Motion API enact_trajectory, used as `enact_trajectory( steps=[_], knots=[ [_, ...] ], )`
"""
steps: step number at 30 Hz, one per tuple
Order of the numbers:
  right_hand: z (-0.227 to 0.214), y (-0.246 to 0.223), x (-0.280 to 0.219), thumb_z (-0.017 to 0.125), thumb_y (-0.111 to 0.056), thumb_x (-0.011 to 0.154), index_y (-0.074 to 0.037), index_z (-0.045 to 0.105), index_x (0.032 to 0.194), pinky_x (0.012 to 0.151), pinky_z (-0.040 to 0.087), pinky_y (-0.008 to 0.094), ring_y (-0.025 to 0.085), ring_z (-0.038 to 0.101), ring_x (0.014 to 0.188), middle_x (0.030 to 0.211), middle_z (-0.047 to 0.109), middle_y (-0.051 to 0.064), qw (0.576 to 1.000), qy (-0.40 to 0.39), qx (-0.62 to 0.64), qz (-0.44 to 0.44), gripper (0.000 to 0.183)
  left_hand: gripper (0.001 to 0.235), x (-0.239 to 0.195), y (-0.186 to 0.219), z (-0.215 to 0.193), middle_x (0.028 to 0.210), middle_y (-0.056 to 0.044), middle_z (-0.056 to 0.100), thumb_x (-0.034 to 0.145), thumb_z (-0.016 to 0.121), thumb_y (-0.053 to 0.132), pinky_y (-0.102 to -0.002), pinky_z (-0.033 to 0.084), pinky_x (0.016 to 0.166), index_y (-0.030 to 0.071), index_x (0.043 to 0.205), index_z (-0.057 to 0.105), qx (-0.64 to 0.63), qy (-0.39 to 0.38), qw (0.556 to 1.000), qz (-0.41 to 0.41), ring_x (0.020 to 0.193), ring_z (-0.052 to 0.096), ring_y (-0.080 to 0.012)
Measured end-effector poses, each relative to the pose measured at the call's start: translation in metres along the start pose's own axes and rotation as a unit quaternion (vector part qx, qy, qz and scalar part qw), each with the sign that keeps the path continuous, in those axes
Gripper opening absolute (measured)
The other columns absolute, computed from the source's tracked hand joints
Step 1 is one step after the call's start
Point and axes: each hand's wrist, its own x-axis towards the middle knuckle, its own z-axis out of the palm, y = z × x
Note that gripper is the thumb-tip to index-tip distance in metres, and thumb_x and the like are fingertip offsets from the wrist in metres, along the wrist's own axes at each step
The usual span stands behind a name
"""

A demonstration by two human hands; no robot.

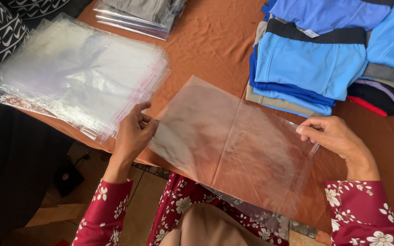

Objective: Packaging folded underwear into clear plastic bags

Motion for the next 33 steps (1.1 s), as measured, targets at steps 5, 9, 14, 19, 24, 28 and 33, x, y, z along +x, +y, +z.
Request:
enact_trajectory(
  steps=[5,9,14,19,24,28,33],
  knots=[
    [-0.002,-0.001,0.002,0.078,-0.009,0.085,0.009,0.082,0.082,0.064,0.047,0.031,0.021,0.06,0.065,0.069,0.072,0.015,0.997,-0.047,-0.049,0.027,0.018,0.058,0.023,-0.007,0.004,0.083,-0.015,0.075,0.082,0.069,-0.001,-0.03,0.054,0.055,-0.004,0.139,0.056,0.136,0.045,0.987,0.071,0.06,0.067,-0.0214],
    [0.004,-0.005,0.0,0.078,-0.009,0.086,0.007,0.081,0.081,0.062,0.05,0.031,0.019,0.06,0.063,0.067,0.071,0.013,0.997,-0.026,-0.072,0.028,0.017,0.052,0.054,-0.023,0.014,0.07,-0.011,0.07,0.077,0.069,-0.004,-0.035,0.053,0.062,-0.003,0.129,0.065,0.198,0.098,0.959,0.179,0.059,0.066,-0.0253],
    [0.007,-0.009,0.0,0.078,-0.015,0.086,0.003,0.081,0.081,0.059,0.042,0.028,0.018,0.053,0.061,0.065,0.069,0.011,0.995,-0.003,-0.093,0.021,0.019,0.046,0.089,-0.034,0.027,0.098,-0.019,0.072,0.078,0.062,-0.001,-0.047,0.053,0.066,-0.002,0.123,0.068,0.239,0.123,0.937,0.222,0.072,0.067,-0.0375],
    [0.01,-0.02,-0.003,0.081,-0.016,0.083,0.001,0.084,0.083,0.058,0.043,0.028,0.016,0.053,0.06,0.068,0.072,0.007,0.993,-0.019,-0.106,0.042,0.018,0.039,0.093,-0.032,0.03,0.097,-0.019,0.069,0.084,0.066,0.007,-0.047,0.052,0.068,0.0,0.122,0.069,0.252,0.111,0.94,0.203,0.075,0.067,-0.0376],
    [0.012,-0.027,-0.004,0.078,-0.013,0.082,0.001,0.083,0.078,0.06,0.045,0.028,0.016,0.054,0.061,0.067,0.073,0.006,0.991,-0.032,-0.122,0.033,0.015,0.041,0.087,-0.021,0.03,0.088,-0.014,0.068,0.079,0.055,-0.008,-0.037,0.052,0.064,-0.004,0.117,0.07,0.177,0.092,0.941,0.275,0.068,0.063,-0.0257],
    [0.015,-0.021,-0.003,0.079,-0.016,0.082,0.0,0.081,0.077,0.054,0.038,0.027,0.014,0.045,0.057,0.061,0.061,0.004,0.99,-0.025,-0.138,0.018,0.017,0.039,0.102,-0.02,0.033,0.089,-0.013,0.068,0.079,0.057,-0.01,-0.037,0.052,0.065,-0.003,0.115,0.07,0.176,0.137,0.923,0.313,0.071,0.064,-0.0254],
    [0.023,-0.026,-0.007,0.079,-0.014,0.082,0.0,0.081,0.076,0.055,0.038,0.025,0.012,0.046,0.056,0.061,0.063,0.002,0.993,-0.005,-0.116,0.008,0.015,0.043,0.127,-0.042,0.04,0.093,-0.017,0.063,0.078,0.057,-0.008,-0.043,0.05,0.069,-0.001,0.119,0.069,0.239,0.175,0.911,0.287,0.079,0.061,-0.0342]
  ],
)
